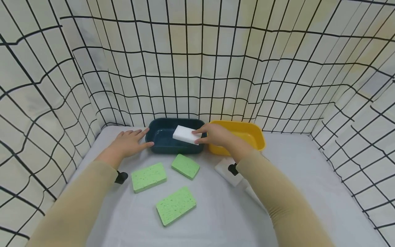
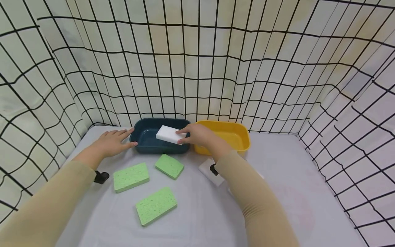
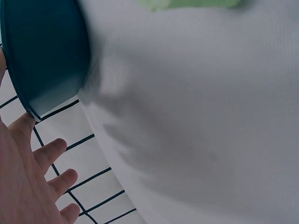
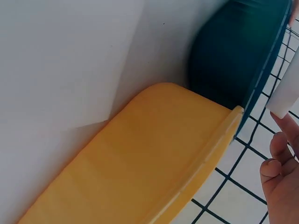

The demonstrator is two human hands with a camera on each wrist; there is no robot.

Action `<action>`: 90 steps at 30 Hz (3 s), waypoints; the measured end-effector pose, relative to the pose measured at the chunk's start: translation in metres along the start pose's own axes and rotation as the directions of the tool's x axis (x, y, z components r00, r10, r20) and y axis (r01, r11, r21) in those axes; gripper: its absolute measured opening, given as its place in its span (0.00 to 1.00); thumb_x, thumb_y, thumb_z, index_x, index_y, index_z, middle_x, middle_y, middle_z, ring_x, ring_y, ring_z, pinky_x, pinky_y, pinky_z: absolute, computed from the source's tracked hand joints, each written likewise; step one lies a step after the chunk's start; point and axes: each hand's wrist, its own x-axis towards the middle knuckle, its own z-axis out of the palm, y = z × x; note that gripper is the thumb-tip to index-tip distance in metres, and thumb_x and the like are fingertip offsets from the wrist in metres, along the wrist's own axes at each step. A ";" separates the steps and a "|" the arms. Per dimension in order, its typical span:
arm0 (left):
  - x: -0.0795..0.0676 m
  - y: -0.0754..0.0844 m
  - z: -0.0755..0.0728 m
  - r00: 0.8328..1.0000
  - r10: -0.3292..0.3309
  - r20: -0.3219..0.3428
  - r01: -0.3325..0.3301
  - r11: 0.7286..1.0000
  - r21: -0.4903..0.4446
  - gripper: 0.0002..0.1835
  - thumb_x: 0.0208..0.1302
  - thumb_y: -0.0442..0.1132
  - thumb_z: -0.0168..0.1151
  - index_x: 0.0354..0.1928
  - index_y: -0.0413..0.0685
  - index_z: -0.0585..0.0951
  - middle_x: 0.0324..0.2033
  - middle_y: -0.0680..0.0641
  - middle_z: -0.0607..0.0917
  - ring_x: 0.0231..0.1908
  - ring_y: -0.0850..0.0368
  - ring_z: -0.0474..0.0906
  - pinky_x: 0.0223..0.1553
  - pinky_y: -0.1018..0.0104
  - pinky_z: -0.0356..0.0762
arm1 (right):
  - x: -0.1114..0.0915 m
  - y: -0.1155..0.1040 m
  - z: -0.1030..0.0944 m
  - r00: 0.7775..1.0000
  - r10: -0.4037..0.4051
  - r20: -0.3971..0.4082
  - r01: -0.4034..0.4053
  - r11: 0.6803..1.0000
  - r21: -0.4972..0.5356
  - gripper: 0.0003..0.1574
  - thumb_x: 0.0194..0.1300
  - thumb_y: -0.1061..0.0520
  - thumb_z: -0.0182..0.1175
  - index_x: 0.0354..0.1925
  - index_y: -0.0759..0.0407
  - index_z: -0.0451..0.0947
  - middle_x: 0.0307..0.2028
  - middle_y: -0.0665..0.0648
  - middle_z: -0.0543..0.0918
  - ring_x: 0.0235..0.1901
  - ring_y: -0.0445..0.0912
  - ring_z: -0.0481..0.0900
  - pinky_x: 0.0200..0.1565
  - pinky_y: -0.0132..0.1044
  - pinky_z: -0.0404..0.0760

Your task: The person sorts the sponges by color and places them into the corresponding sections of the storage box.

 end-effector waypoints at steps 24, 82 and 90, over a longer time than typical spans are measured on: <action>-0.005 0.007 -0.004 1.000 -0.023 0.017 0.024 0.999 -0.041 0.51 0.65 0.78 0.35 0.80 0.54 0.47 0.74 0.34 0.56 0.71 0.27 0.49 0.68 0.28 0.40 | 0.056 -0.012 0.024 0.987 0.043 0.153 -0.007 0.973 -0.229 0.29 0.65 0.35 0.64 0.62 0.35 0.78 0.64 0.49 0.77 0.63 0.50 0.70 0.68 0.47 0.63; -0.003 0.006 -0.004 0.999 -0.030 0.021 0.032 0.996 -0.079 0.53 0.65 0.79 0.34 0.79 0.49 0.46 0.74 0.29 0.51 0.70 0.24 0.47 0.66 0.26 0.44 | -0.142 0.081 0.002 0.996 -0.068 -0.066 0.068 0.998 -0.004 0.34 0.57 0.39 0.72 0.61 0.43 0.81 0.53 0.52 0.81 0.51 0.51 0.76 0.55 0.49 0.77; -0.005 0.006 -0.004 1.000 -0.024 0.014 0.025 0.998 -0.065 0.52 0.66 0.78 0.34 0.79 0.49 0.46 0.74 0.29 0.51 0.70 0.23 0.48 0.66 0.25 0.44 | -0.196 0.102 0.018 0.996 0.091 -0.023 -0.090 0.996 0.019 0.34 0.56 0.39 0.73 0.61 0.39 0.80 0.58 0.52 0.79 0.57 0.53 0.75 0.55 0.55 0.78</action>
